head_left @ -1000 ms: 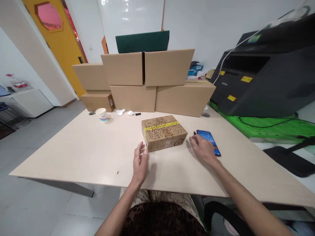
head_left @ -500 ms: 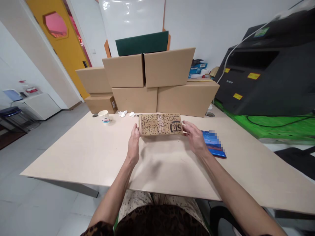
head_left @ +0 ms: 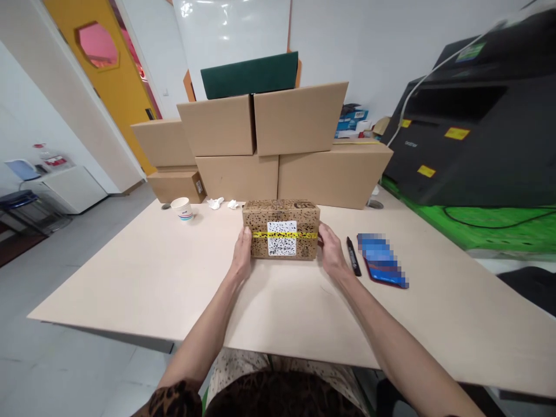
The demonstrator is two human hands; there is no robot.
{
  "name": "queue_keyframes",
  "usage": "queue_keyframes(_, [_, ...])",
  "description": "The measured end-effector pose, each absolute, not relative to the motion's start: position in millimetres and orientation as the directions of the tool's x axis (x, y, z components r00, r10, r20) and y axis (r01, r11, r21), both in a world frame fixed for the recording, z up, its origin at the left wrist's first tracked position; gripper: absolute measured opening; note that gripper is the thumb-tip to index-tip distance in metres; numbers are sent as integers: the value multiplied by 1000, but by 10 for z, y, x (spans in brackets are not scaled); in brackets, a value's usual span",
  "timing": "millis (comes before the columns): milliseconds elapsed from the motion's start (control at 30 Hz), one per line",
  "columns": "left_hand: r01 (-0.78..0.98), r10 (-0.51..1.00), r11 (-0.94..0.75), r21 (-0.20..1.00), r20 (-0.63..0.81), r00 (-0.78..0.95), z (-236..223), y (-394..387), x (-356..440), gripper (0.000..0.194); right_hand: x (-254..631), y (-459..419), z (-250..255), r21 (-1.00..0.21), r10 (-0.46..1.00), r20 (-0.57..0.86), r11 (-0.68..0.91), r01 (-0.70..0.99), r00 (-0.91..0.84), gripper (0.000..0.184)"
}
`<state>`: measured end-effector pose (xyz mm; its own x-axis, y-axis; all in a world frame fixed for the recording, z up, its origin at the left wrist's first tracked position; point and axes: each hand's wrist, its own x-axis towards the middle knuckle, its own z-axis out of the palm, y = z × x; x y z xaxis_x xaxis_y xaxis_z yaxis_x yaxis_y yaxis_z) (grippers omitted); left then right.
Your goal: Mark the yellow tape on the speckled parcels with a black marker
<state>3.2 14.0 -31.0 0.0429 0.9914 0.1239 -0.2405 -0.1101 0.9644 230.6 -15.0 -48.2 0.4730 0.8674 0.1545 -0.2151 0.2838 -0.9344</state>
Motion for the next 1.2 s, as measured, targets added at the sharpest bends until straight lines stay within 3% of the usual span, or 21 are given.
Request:
queue_keyframes(233, [-198,970,-210,958,230,84,-261,19,-3,66,2343,-267,-406,-916,905,152,280,-287,397,51])
queue_keyframes(400, [-192,940,-304,933,326,100,-217,8,-86,68,2307,-331,-261,-844,886,203,374,-384,418,44])
queue_keyframes(600, [-413,978,-122,902,181,107,-137,-30,-94,77,2330,-352,-244,-817,894,122,337,-468,432,53])
queue_keyframes(833, [-322,993,-85,943,105,46,-267,75,-141,69,2336,-310,-289,-855,887,43,272,-443,460,59])
queue_keyframes(1000, [-258,999,-2,966,15,49,-301,101,-114,59,2322,-288,-333,-870,889,-11,216,-442,457,49])
queue_keyframes(1100, [-308,986,-3,951,54,156,-240,77,-118,55,2342,-312,-297,-845,896,33,261,-466,442,43])
queue_keyframes(1200, [-390,971,-126,912,194,140,-174,63,-158,62,2394,-355,-214,-792,898,110,338,-509,426,39])
